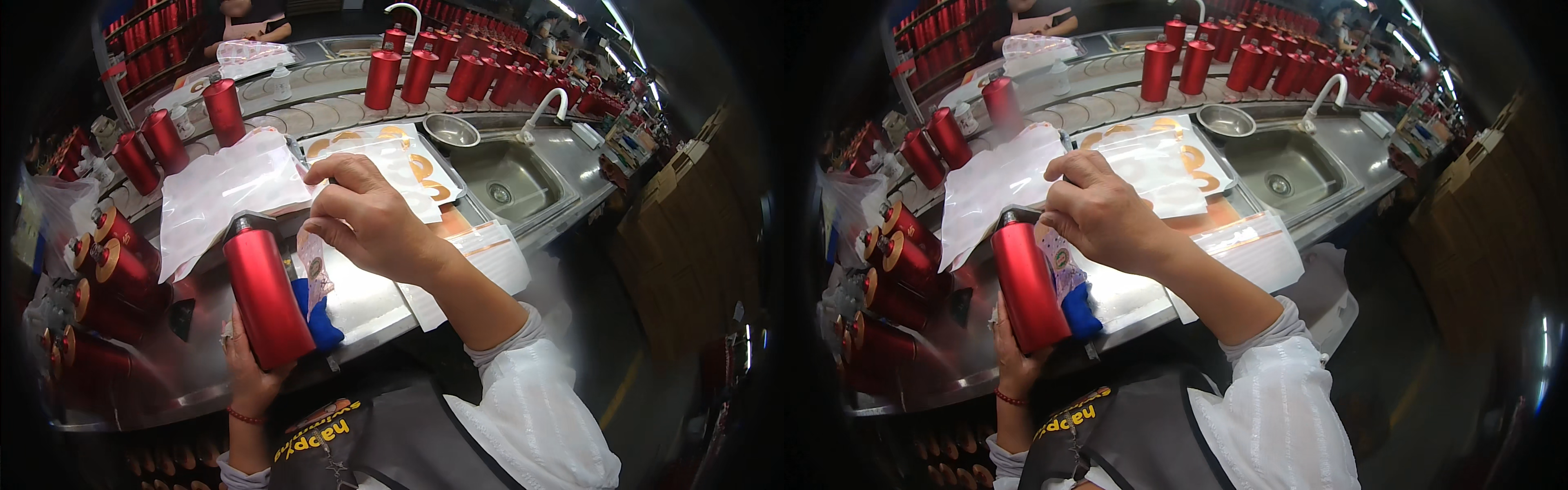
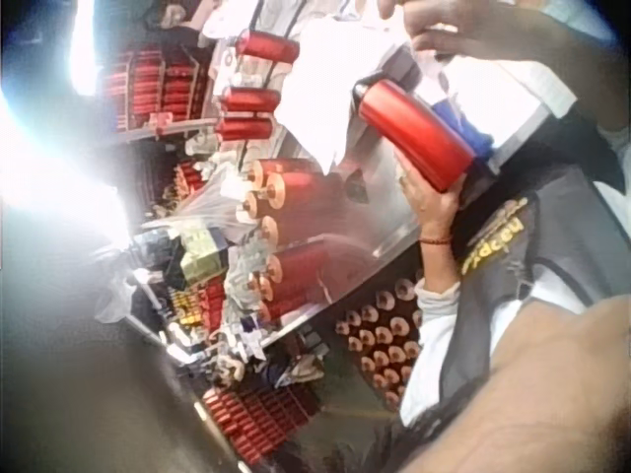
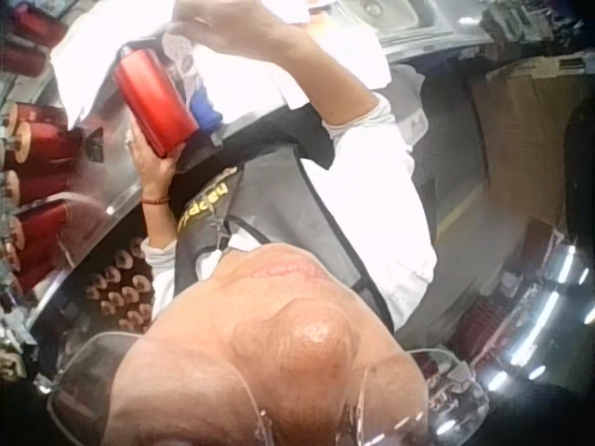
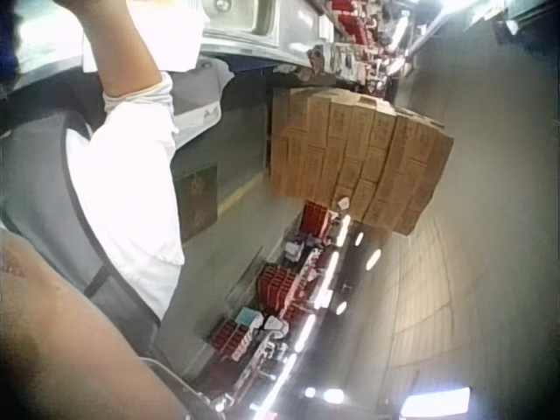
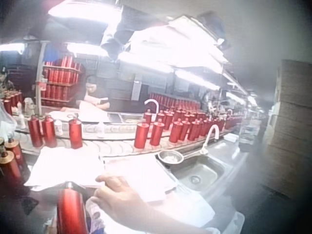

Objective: The person cleans the top and sides of red cylindrical containers using a green sponge and a white cloth. They wipe the neck and rim, then scrub the body of the container, repeating the process on multiple units.

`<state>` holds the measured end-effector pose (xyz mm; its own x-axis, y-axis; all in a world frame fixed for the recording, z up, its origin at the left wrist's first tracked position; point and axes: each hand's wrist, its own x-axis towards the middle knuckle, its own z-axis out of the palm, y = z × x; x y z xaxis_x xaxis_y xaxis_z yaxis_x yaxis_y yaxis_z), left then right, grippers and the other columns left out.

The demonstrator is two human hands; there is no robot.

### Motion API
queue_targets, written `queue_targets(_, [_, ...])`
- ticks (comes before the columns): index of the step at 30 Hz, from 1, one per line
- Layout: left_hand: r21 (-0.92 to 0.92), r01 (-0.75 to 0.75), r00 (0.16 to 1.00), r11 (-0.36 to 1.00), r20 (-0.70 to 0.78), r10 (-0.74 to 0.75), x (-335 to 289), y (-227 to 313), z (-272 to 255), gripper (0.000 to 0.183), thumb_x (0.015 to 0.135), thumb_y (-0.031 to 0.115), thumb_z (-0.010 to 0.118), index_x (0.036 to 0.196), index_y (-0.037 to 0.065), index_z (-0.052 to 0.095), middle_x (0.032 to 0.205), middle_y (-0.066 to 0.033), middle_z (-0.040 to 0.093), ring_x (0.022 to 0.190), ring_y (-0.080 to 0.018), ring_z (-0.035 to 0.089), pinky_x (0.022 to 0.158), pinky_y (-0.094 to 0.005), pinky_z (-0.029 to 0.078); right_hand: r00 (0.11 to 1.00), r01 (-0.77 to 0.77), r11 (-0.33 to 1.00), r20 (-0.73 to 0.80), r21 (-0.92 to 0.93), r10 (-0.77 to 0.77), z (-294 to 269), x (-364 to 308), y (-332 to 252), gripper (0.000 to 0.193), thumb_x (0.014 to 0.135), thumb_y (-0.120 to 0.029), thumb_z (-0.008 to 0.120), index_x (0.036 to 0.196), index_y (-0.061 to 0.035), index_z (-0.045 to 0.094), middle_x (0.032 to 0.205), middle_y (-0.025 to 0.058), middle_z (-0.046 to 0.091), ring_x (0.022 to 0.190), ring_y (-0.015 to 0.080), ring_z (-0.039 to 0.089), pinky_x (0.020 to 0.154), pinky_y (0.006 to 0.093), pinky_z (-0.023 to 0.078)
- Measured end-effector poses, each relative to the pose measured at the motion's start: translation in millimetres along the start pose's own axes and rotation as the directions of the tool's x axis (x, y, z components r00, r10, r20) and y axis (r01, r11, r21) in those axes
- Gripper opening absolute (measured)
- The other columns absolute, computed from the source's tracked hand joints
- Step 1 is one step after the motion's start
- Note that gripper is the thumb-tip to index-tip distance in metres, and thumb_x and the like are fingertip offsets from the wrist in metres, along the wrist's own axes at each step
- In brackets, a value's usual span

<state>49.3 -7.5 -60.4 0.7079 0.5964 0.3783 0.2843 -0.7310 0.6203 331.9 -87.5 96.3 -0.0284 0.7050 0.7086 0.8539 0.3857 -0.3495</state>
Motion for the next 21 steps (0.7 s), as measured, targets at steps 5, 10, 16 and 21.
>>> queue_targets(5, [0.063, -0.024, 1.0, 0.998, 0.021, 0.022, 3.9, 3.9, -2.5, 0.12, 0.072, 0.058, 0.082, 0.153, -0.009, 0.023, 0.147, -0.0302, 0.043, 0.133, -0.0483, 0.043, 0.115, -0.053, 0.029, 1.0, 0.016, 0.999, -0.017, -0.037, -0.017, -3.6, -0.5, -3.3, 0.018, 0.082, -0.01, 0.079, 0.086, -0.0038, 0.062, 0.116, 0.0131, 0.059, 0.113, 0.0332, 0.056, 0.095, 0.042, 0.047])
queue_targets(10, [0.044, 0.006, 1.0, 0.999, -0.02, -0.005, -4.5, -9.9, 4.7, 0.123, 0.072, 0.061, 0.08, 0.152, -0.012, 0.021, 0.147, -0.0328, 0.041, 0.133, -0.0491, 0.043, 0.114, -0.0533, 0.03, 0.999, 0.028, 1.0, 0.018, -0.007, -0.028, 7.1, 6.6, -3.9, 0.017, 0.082, -0.008, 0.078, 0.083, -0.0023, 0.061, 0.113, 0.0135, 0.061, 0.11, 0.0331, 0.057, 0.093, 0.0411, 0.047])
queue_targets(16, [0.056, -0.104, 0.995, 0.993, 0.013, 0.103, 3.0, -6.1, 7.0, 0.122, 0.075, 0.061, 0.078, 0.153, -0.01, 0.018, 0.153, -0.0296, 0.035, 0.132, -0.045, 0.047, 0.117, -0.0621, 0.021, 0.993, -0.117, 0.99, 0.023, -0.081, 0.119, -14.2, -4.4, -21.4, 0.013, 0.084, -0.004, 0.075, 0.08, 0.0008, 0.064, 0.113, 0.0174, 0.064, 0.099, 0.0284, 0.063, 0.081, 0.0368, 0.05])
queue_targets(21, [0.083, -0.094, 0.995, 0.992, -0.013, 0.095, -1.9, -1.1, 0.2, 0.117, 0.076, 0.057, 0.08, 0.151, -0.012, 0.022, 0.147, -0.0288, 0.045, 0.132, -0.0426, 0.049, 0.117, -0.0596, 0.023, 0.997, -0.036, 0.992, 0.057, -0.119, 0.043, -11.5, 1.3, -27.3, 0.02, 0.086, -0.011, 0.076, 0.078, 0.0004, 0.062, 0.113, 0.0176, 0.064, 0.107, 0.0304, 0.063, 0.089, 0.0383, 0.049])
